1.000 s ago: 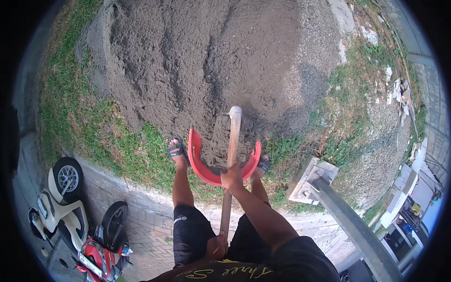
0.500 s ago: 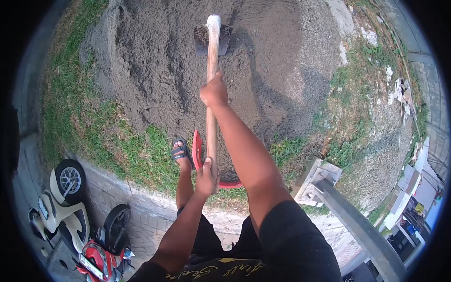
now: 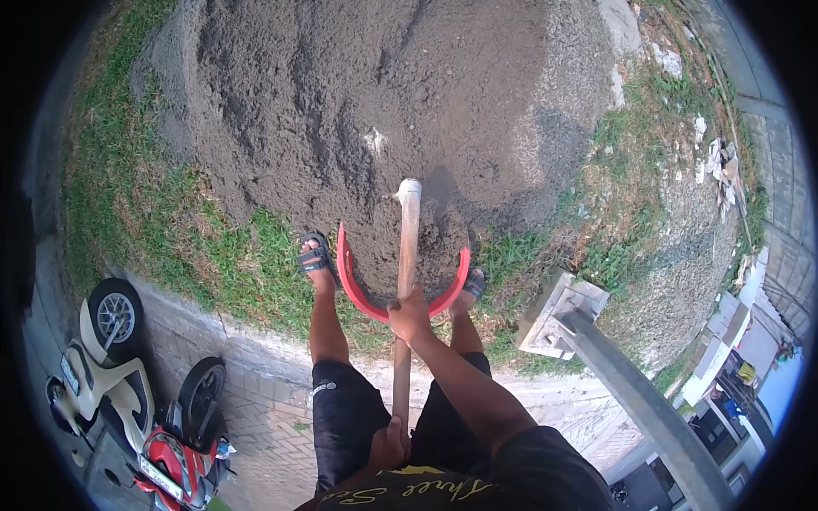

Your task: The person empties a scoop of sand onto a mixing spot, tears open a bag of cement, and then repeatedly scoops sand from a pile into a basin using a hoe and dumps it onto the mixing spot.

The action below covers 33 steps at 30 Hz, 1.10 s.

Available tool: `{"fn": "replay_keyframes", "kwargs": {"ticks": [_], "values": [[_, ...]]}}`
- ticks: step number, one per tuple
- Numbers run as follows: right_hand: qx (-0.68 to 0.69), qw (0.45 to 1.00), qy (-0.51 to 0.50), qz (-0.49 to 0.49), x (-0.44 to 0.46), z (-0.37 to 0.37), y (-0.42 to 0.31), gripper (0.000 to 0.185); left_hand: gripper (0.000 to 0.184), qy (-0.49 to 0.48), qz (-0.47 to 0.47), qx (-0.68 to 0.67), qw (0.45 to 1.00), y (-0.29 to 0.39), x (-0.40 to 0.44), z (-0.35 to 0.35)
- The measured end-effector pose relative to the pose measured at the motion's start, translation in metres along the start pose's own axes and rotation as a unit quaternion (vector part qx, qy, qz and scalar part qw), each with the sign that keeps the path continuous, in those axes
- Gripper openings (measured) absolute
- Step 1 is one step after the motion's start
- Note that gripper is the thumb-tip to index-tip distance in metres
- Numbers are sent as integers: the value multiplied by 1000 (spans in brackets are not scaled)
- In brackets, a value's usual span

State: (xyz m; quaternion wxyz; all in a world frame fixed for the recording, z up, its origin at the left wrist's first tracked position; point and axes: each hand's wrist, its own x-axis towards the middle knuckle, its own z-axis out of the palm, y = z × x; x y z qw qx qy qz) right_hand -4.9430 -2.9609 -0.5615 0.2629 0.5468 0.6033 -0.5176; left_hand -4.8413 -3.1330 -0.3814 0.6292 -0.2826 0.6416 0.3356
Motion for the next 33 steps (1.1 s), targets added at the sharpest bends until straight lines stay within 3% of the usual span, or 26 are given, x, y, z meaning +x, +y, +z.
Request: {"fn": "replay_keyframes", "kwargs": {"ticks": [3, 5, 8, 11, 12, 14, 16, 17, 18, 20, 24, 27, 29, 31, 32, 33], "values": [[26, 998, -23, 46, -10, -14, -7, 60, 62, -45, -46, 58, 996, 8, -7, 3], [-3, 999, 21, -26, -4, -25, -17, 58, 57, -8, 86, 28, 996, 21, -6, 3], [76, 997, 9, -28, -5, -61, -89, 55, 51, 29, 160, 56, 985, 20, 32, 7], [205, 973, 6, -103, 22, -88, -150, 56, 45, 5, 242, 24, 970, 116, 40, -10], [209, 972, 10, -105, 28, -96, -155, 56, 44, 7, 170, 11, 985, 157, 33, -21], [302, 944, -4, -133, 34, -114, -161, 75, 38, 3, 243, 18, 970, 220, 25, -48], [310, 944, -6, -115, 30, -119, -133, 79, 33, 54, 350, 117, 928, 267, 21, -81], [312, 945, -14, -99, 32, -119, -112, 82, 36, 70, 323, 119, 936, 293, 7, -93], [301, 952, -25, -49, 43, -116, -81, 80, 46, 115, 402, 170, 893, 301, 21, -111], [257, 966, -20, 37, 60, -107, -13, 72, 54, 108, 393, 116, 906, 340, -4, -115], [165, 973, 30, 157, 86, -99, 111, 48, 55, 164, 401, 168, 886, 363, -18, -92], [105, 977, 116, 144, 138, -79, 220, 38, 53, 181, 426, 130, 877, 342, 1, -77], [53, 983, 149, 97, 190, -57, 304, 32, 53, 57, 511, -165, 842, 317, 30, -73], [12, 990, 57, 127, 185, -88, 268, 58, 57, -60, 538, -288, 790, 270, 100, -103], [-14, 991, 22, 128, 176, -110, 232, 66, 56, 6, 453, -319, 833, 246, 141, -112], [-8, 991, 20, 130, 198, -106, 240, 66, 55, 76, 361, -345, 863, 225, 184, -117]]}}
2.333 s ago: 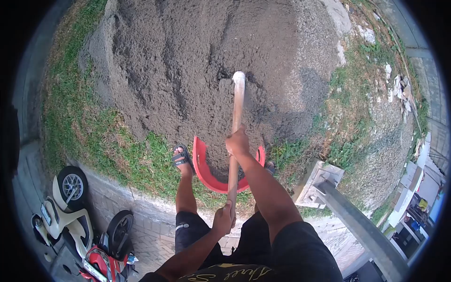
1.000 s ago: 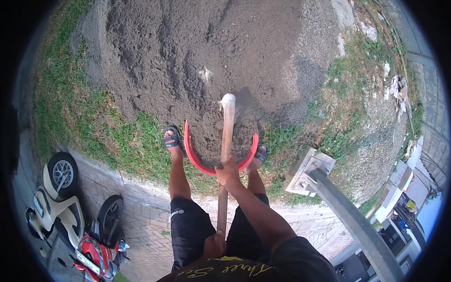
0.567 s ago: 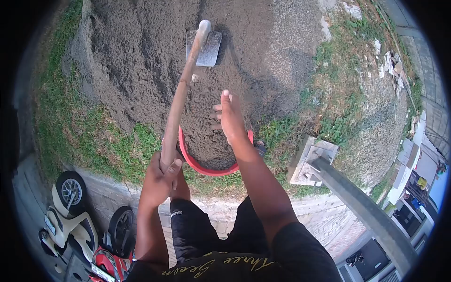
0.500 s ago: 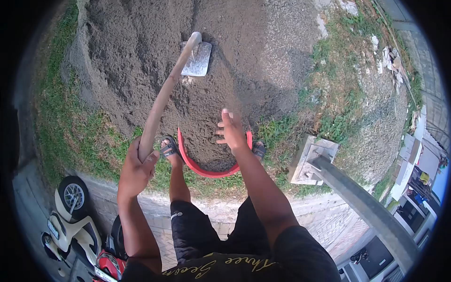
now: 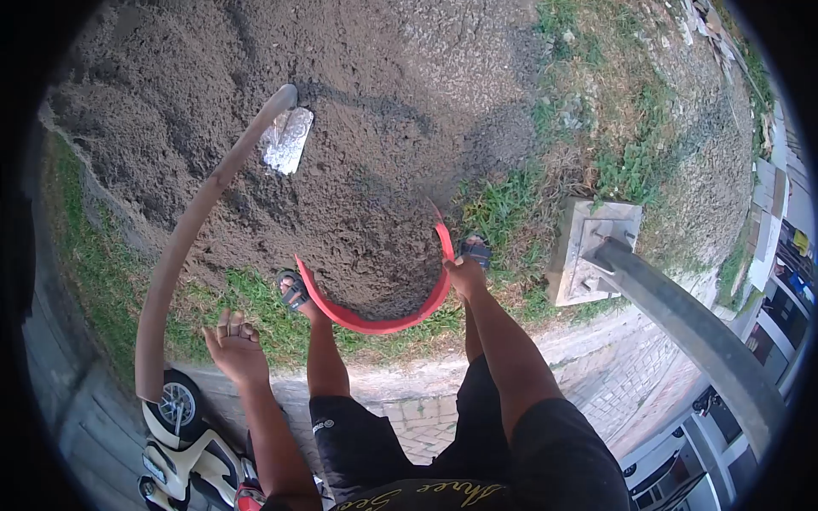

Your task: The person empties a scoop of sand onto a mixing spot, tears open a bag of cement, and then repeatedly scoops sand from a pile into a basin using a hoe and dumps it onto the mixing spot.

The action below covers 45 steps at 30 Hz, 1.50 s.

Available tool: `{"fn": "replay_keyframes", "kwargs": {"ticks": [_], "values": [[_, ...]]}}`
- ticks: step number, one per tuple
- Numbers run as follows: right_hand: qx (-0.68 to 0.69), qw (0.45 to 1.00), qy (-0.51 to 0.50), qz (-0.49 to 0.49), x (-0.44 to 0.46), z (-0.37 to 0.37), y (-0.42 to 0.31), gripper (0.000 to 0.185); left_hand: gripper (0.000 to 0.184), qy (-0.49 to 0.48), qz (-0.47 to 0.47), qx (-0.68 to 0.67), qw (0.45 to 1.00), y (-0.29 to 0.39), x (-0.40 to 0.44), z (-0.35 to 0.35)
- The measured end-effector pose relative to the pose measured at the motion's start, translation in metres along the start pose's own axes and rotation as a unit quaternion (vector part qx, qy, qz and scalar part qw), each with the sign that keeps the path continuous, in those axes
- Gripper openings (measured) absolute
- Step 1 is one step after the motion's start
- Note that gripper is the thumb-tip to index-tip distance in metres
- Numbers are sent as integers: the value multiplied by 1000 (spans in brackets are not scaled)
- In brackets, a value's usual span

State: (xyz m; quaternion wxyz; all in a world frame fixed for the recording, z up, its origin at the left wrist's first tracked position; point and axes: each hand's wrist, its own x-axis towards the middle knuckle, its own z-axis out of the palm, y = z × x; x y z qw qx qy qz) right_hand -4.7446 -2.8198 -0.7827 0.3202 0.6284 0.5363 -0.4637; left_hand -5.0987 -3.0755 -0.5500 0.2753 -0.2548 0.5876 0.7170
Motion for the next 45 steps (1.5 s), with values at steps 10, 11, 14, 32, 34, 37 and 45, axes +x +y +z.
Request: {"fn": "replay_keyframes", "kwargs": {"ticks": [10, 11, 14, 32, 34, 37, 45], "values": [[226, 967, -38, -109, 135, 28, -33, 57, 50, 147, -115, 199, 962, -261, 173, -106], [222, 969, -47, -99, 137, 32, -34, 57, 52, 153, -153, 228, 950, -265, 181, -111], [347, 938, -11, -13, 141, 35, -36, 63, 51, 127, -232, 221, 939, -268, 195, -124], [394, 905, 101, -120, -90, 70, 29, 58, 45, 147, -76, 355, 920, -194, 15, -122], [456, 885, 68, -71, -150, 46, 25, 53, 47, 126, 2, 420, 899, -169, -8, -145], [365, 913, 120, -139, -225, 13, 31, 50, 50, 88, 23, 419, 904, -102, -50, -107], [460, 835, 261, -150, -413, -77, 53, 58, 53, -127, 97, 449, 879, 29, -168, 54]]}}
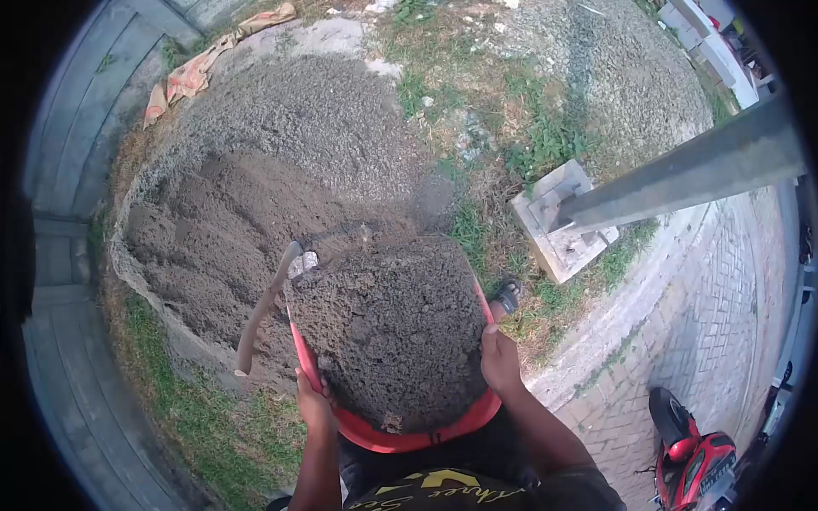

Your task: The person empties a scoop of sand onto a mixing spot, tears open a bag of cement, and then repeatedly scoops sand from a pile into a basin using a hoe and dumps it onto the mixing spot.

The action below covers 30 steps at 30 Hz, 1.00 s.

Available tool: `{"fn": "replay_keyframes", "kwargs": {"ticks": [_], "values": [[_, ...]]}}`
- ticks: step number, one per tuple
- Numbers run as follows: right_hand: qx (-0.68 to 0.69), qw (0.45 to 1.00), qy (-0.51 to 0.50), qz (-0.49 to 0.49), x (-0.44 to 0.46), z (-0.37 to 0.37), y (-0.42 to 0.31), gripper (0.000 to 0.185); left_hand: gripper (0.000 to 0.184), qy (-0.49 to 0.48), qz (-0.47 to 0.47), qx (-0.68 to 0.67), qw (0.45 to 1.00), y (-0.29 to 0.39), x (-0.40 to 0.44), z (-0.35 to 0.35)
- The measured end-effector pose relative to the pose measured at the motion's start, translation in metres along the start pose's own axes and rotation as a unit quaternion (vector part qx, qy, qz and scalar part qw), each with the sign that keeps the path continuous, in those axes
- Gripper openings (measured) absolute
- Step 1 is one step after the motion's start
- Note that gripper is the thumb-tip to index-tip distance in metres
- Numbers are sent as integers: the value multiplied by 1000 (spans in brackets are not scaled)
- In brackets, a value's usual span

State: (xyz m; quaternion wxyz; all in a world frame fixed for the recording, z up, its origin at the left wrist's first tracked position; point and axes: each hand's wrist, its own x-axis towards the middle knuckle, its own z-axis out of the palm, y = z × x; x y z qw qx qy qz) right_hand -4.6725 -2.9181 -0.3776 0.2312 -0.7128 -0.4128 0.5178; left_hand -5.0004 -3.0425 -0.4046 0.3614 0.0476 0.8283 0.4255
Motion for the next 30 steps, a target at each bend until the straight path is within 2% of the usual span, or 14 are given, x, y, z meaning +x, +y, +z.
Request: {"fn": "replay_keyframes", "kwargs": {"ticks": [3, 4, 8, 10, 11, 13, 17, 21, 24, 25, 28, 29, 30], "values": [[58, 996, 65, -22, -32, -62, -20, 62, 52, -77, 49, 21, 996, 66, -28, 33], [95, 989, 113, -14, -50, -111, -21, 62, 52, -114, 68, 43, 990, 87, -53, 61], [82, 970, 227, -28, -83, -220, -32, 63, 53, -223, 131, 82, 962, 147, -134, 160], [79, 958, 275, -12, -97, -280, -24, 63, 52, -305, 63, 60, 948, 176, -213, 211], [90, 947, 309, -7, -102, -309, -17, 63, 52, -336, 75, 71, 936, 183, -243, 241], [90, 932, 350, 25, -123, -356, 3, 63, 52, -417, 30, 54, 907, 181, -299, 286], [108, 882, 450, 84, -169, -436, 29, 62, 53, -517, 1, 103, 850, 164, -372, 368], [101, 823, 540, 148, -212, -480, 68, 63, 52, -644, -21, 173, 745, 134, -438, 444], [167, 758, 584, 237, -234, -503, 97, 69, 53, -638, 94, 305, 701, 105, -480, 497], [161, 759, 586, 233, -238, -508, 111, 69, 54, -644, 64, 334, 686, 104, -507, 512], [255, 680, 642, 246, -244, -554, 138, 78, 55, -672, -14, 372, 640, 94, -593, 567], [249, 673, 652, 245, -240, -568, 147, 78, 55, -681, -17, 369, 632, 73, -600, 595], [257, 643, 672, 263, -235, -591, 143, 78, 55, -716, 74, 346, 602, 54, -619, 626]]}}
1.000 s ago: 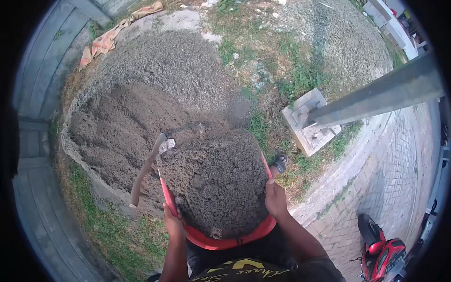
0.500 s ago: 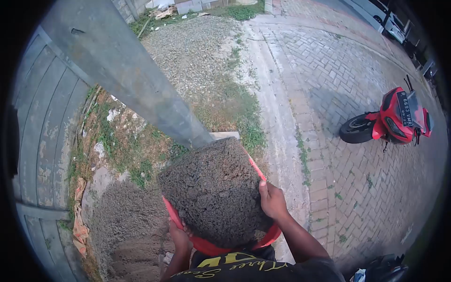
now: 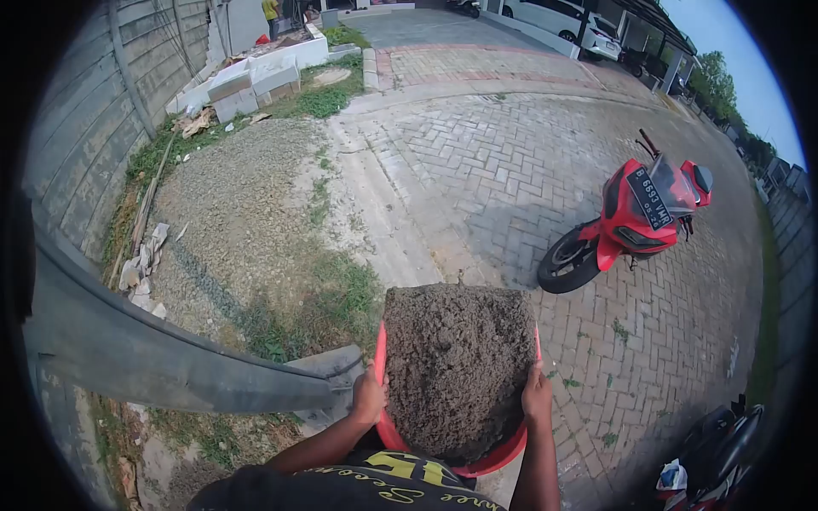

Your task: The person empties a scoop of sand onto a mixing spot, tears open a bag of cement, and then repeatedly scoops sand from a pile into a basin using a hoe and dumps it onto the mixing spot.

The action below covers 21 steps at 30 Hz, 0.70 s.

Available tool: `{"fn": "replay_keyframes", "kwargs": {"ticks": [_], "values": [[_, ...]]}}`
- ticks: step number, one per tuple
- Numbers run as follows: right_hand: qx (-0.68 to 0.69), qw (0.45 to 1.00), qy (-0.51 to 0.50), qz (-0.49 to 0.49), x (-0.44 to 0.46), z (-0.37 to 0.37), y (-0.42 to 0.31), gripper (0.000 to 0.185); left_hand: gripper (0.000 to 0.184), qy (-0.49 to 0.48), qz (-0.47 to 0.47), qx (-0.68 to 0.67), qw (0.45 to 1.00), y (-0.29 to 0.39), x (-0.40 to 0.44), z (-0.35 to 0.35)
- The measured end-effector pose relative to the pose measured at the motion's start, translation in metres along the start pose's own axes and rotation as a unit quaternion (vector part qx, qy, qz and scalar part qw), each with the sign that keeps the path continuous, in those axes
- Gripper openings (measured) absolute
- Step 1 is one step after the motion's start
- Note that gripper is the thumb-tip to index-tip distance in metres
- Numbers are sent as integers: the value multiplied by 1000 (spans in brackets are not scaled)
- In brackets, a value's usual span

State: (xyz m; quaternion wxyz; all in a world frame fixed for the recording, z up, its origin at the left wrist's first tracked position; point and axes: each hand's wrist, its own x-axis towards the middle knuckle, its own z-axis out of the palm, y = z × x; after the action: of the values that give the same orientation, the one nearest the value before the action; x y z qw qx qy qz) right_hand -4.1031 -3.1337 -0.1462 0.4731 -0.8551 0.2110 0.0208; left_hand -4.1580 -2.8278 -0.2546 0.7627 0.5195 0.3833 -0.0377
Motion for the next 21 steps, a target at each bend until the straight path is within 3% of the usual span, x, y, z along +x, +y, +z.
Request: {"fn": "replay_keyframes", "kwargs": {"ticks": [3, 6, 8, 12, 17, 21], "values": [[44, 997, 46, 32, 87, 22, -15, 79, 55, -19, -22, 34, 999, 21, 96, 54], [61, 998, 16, 6, 182, 41, -39, 81, 56, -59, 112, 77, 989, 35, 211, 107], [57, 998, -4, 27, 244, 56, -60, 84, 56, -54, 24, 58, 997, 118, 227, 145], [31, 998, 2, 49, 343, 84, -144, 82, 57, -14, -30, 70, 997, 228, 296, 211], [36, 997, -31, 53, 515, 126, -237, 78, 56, -40, -38, 2, 998, 325, 420, 291], [-28, 998, -48, -42, 687, 179, -291, 76, 53, -50, -2, -33, 998, 395, 561, 375]]}}
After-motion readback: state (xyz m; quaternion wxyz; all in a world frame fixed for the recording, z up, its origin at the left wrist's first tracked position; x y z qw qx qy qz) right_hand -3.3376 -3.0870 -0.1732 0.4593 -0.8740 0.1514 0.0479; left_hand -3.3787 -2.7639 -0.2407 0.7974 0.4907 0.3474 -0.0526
